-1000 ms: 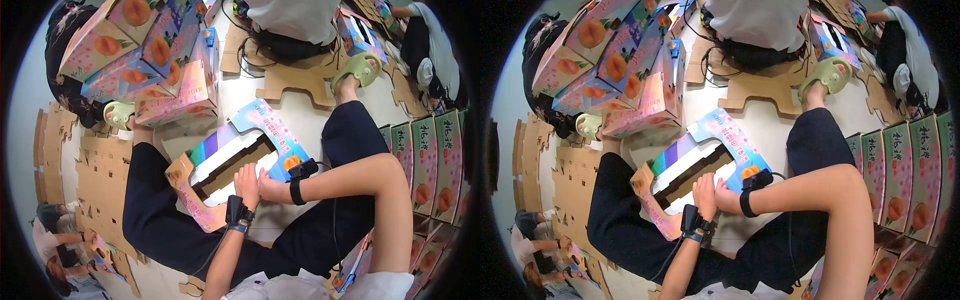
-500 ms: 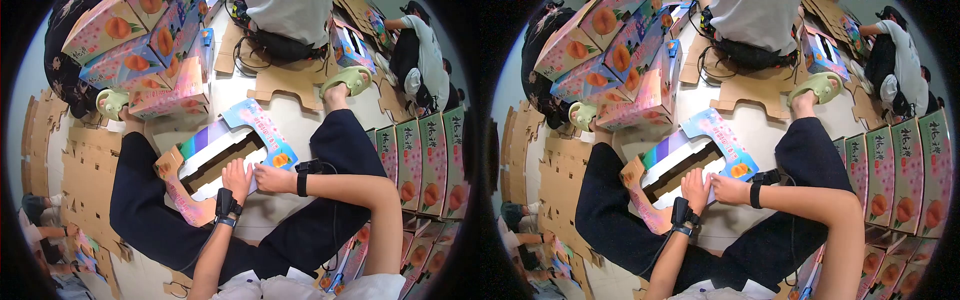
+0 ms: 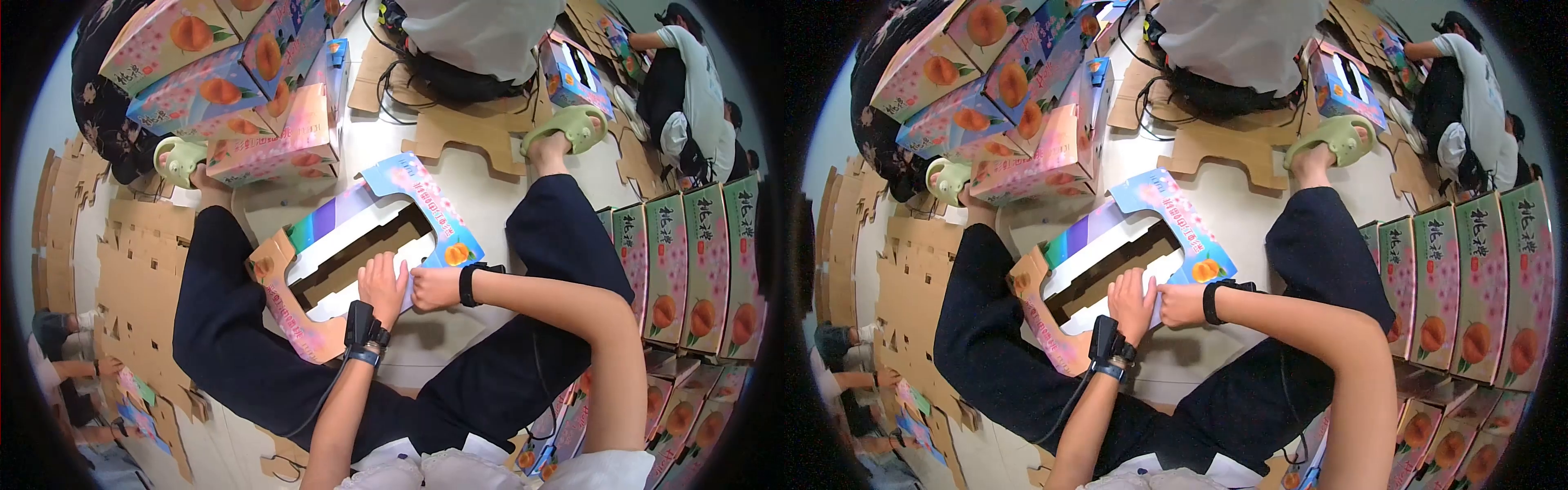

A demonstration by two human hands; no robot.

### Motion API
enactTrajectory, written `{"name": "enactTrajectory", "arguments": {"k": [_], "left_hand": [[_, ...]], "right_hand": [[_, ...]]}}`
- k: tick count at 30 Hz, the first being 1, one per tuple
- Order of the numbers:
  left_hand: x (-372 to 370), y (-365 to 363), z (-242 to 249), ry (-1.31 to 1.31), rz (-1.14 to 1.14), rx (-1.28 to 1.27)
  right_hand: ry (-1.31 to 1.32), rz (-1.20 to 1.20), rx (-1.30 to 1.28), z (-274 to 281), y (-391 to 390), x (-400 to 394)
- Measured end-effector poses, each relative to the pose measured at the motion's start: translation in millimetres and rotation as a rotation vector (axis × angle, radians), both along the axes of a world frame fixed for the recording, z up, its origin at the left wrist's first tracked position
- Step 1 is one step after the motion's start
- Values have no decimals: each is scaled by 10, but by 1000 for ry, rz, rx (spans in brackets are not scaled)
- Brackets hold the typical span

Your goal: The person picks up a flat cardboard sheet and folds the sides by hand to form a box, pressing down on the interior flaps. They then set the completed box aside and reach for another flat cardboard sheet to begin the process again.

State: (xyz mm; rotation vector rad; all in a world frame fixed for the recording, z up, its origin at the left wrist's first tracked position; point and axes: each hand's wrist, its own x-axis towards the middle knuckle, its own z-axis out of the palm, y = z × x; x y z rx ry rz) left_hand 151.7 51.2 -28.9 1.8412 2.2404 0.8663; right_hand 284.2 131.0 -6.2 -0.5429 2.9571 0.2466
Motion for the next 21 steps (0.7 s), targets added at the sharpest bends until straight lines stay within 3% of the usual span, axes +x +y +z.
{"name": "enactTrajectory", "arguments": {"k": [4,7,10,14,17,19,20,21], "left_hand": [[4,-2,26,1,-7,-13],[16,1,-7,-35,5,13],[81,13,-20,-37,30,4],[191,38,-13,-67,9,-8],[270,36,50,-135,-29,-51],[334,45,80,-167,-42,-79],[362,62,92,-199,-54,-105],[375,84,76,-200,-55,-105]], "right_hand": [[50,89,-163,-2,77,-13],[107,0,-238,169,98,32],[-88,-162,-132,512,139,124],[-262,-575,40,985,126,356],[-225,-800,39,1176,201,610],[-291,-888,128,1289,137,644],[-299,-816,249,1412,2,589],[-205,-791,195,1555,-187,487]]}}
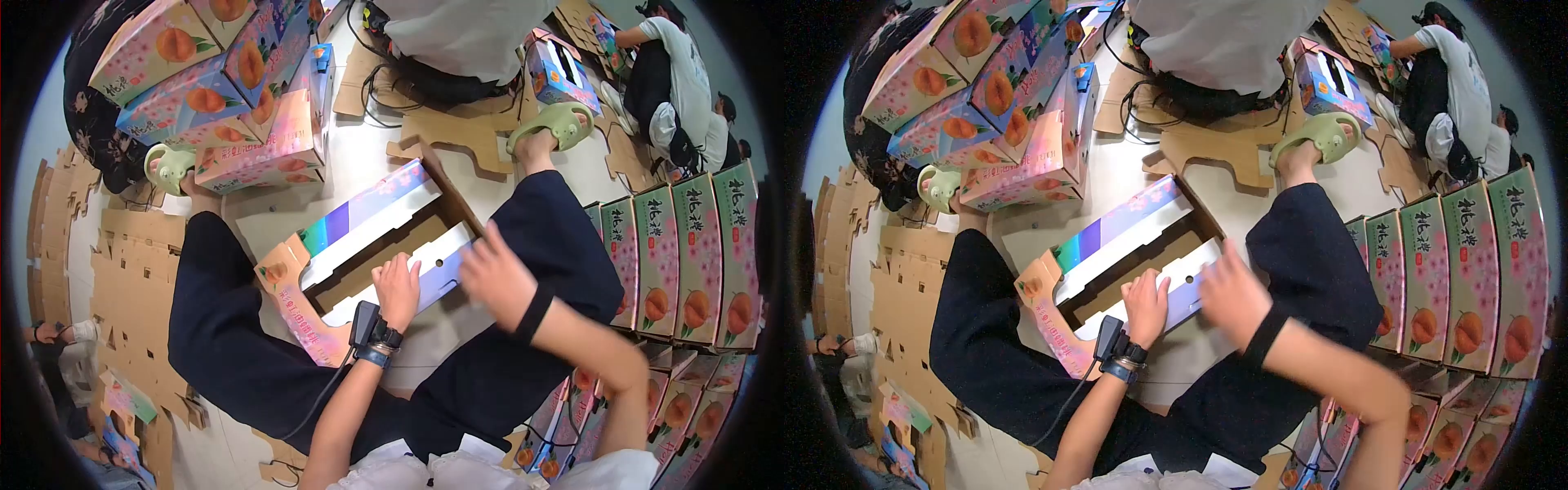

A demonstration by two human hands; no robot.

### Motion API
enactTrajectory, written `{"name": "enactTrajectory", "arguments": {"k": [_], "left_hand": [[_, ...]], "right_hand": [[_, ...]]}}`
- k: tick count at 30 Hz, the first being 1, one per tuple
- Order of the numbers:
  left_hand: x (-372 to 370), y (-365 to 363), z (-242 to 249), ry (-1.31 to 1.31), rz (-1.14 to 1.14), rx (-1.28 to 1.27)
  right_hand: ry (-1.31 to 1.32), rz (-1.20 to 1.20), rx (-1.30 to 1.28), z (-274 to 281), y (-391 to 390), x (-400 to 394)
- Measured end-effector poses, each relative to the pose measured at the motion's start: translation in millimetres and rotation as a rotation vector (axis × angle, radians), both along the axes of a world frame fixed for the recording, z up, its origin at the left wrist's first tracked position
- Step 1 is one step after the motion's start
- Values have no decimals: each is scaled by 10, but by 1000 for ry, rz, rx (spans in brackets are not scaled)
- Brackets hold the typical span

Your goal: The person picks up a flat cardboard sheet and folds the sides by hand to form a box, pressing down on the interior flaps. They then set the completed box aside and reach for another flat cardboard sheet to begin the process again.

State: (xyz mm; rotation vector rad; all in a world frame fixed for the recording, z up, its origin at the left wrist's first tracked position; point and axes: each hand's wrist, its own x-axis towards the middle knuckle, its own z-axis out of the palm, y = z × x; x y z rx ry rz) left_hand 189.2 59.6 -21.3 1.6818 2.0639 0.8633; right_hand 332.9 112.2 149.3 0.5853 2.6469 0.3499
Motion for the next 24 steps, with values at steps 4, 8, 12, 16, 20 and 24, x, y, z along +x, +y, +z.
{"name": "enactTrajectory", "arguments": {"k": [4,8,12,16,20,24], "left_hand": [[58,142,-86,-113,14,56],[-347,111,321,-511,33,67],[-902,-155,589,-660,121,-2],[-983,-358,191,-571,114,-162],[-754,-345,322,-298,31,-463],[-774,-331,183,-396,14,-456]], "right_hand": [[706,-135,-523,-230,-894,-442],[1033,-372,-680,-341,-1344,-514],[1192,-883,-769,-721,-1470,-522],[1166,-1049,-868,-1312,-1456,-560],[1330,-1085,-1130,-1581,-1563,-597],[1354,-1171,-1127,-1583,-1616,-660]]}}
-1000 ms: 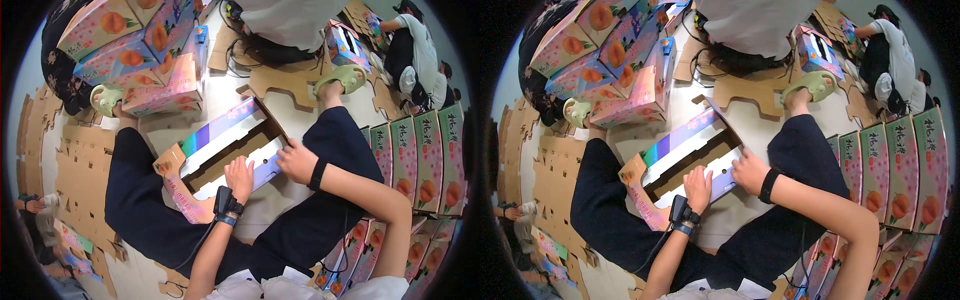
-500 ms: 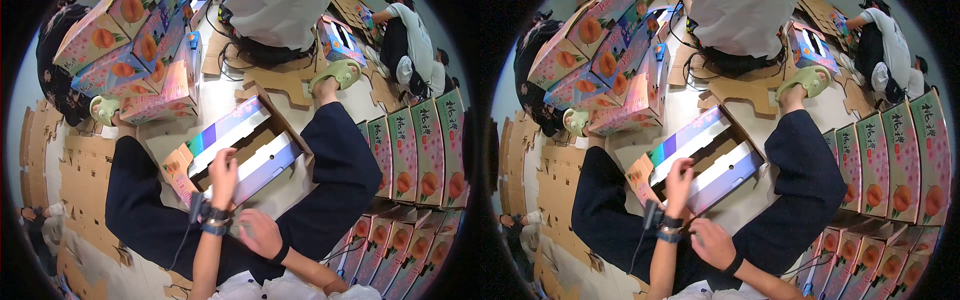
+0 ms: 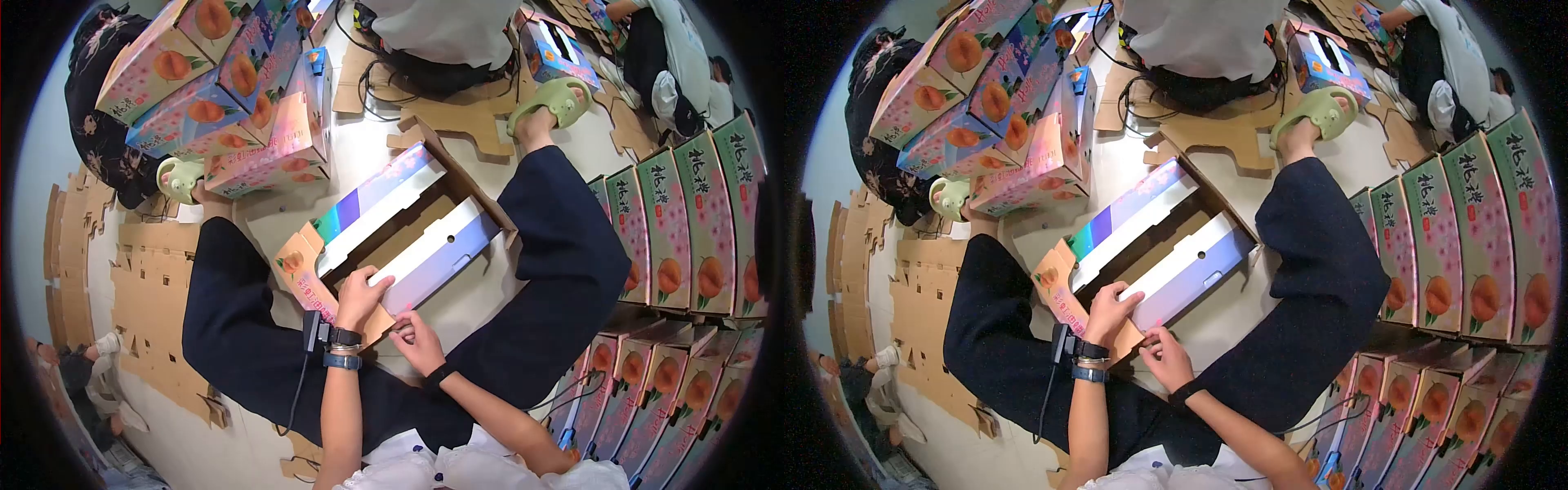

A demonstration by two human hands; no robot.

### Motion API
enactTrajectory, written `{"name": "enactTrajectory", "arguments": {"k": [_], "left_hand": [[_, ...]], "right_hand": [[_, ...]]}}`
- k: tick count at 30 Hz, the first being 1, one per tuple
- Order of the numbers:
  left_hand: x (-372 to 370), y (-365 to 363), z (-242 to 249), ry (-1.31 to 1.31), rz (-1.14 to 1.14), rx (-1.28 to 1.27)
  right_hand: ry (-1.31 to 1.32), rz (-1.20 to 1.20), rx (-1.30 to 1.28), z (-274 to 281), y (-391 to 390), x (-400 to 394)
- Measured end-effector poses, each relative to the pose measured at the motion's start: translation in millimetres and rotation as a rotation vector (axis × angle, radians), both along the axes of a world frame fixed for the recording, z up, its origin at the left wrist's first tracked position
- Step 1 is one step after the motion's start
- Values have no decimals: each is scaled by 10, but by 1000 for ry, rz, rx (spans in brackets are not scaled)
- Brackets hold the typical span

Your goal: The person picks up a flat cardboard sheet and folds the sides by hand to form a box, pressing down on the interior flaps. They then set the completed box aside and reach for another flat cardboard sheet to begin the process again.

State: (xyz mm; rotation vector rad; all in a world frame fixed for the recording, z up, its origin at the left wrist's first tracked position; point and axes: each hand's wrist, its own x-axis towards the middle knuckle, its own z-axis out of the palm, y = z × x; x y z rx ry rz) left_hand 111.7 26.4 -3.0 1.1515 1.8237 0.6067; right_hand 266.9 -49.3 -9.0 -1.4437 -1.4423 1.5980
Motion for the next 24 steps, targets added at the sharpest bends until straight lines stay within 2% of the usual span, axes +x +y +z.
{"name": "enactTrajectory", "arguments": {"k": [4,6,10,12,19,24], "left_hand": [[-15,-7,-55,-7,-1,31],[9,-7,-3,-5,13,25],[-5,-2,-20,35,-11,18],[-2,-8,-53,0,9,-19],[-5,18,-14,26,0,-8],[-25,52,-79,-63,34,-40]], "right_hand": [[-66,-27,17,41,30,-66],[-76,100,128,25,35,-60],[-44,96,122,-11,88,-35],[-18,110,30,-31,99,-31],[54,73,43,-62,43,-82],[-22,73,168,-35,37,-81]]}}
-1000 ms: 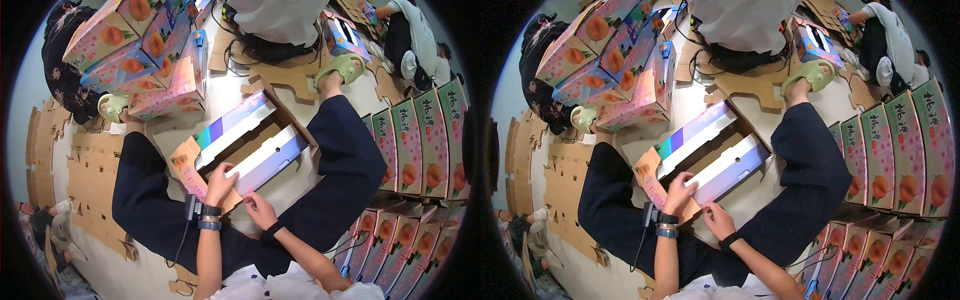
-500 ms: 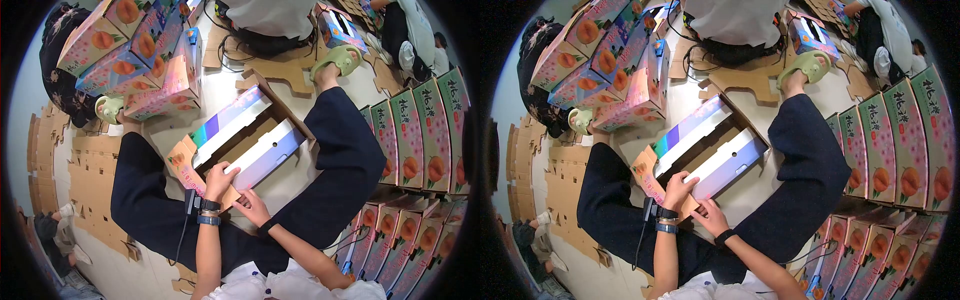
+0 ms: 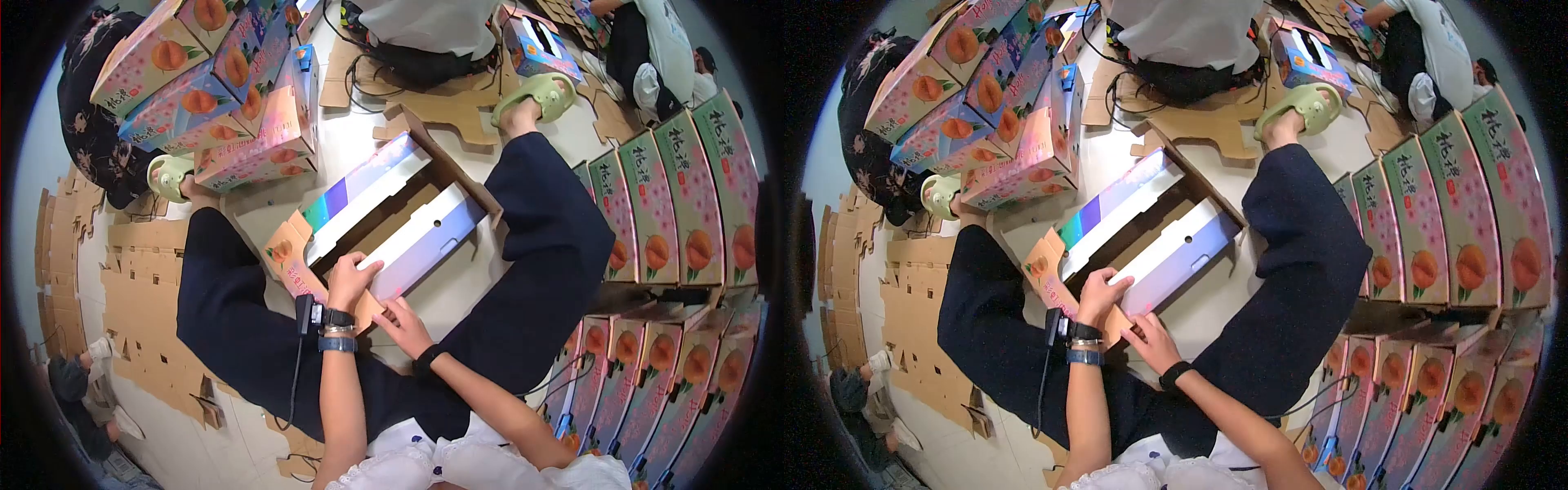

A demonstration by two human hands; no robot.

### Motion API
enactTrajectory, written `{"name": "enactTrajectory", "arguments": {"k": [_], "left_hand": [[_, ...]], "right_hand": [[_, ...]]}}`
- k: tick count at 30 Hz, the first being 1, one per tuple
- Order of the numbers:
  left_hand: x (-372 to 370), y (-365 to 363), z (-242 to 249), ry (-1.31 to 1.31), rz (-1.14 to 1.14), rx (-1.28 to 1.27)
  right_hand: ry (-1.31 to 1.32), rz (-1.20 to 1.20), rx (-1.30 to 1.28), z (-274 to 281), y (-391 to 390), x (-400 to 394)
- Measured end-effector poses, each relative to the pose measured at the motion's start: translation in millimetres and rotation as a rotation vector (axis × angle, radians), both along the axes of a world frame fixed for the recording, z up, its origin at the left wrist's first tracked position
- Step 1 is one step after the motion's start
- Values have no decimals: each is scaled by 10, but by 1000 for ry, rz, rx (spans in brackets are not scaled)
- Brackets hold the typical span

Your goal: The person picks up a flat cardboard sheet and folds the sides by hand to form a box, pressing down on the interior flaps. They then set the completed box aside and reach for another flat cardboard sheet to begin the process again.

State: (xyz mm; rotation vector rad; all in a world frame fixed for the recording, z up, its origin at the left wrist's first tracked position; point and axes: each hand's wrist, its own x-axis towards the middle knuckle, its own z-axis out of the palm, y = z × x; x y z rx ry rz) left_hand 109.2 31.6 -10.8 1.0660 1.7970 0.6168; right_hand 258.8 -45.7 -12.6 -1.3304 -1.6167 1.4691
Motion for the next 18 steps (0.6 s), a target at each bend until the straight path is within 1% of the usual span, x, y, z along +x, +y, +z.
{"name": "enactTrajectory", "arguments": {"k": [2,5,9,11,13,14,15,17,18], "left_hand": [[-26,-8,-215,-92,36,54],[-20,6,-131,-85,39,11],[46,-8,78,46,34,25],[25,-12,-41,24,33,30],[29,-21,-31,-21,48,35],[34,-20,-20,-3,45,24],[42,-18,-7,1,49,7],[33,-10,24,3,48,9],[32,1,64,14,52,-4]], "right_hand": [[-2,-17,-5,16,-20,-15],[-1,-38,14,37,-30,-58],[-48,-68,-16,21,-34,-86],[-134,-28,-74,172,23,-60],[-186,18,-106,295,98,-28],[-236,59,-127,305,118,-13],[-233,65,-143,257,105,-4],[-176,-18,50,152,62,-20],[-165,-13,37,126,63,-26]]}}
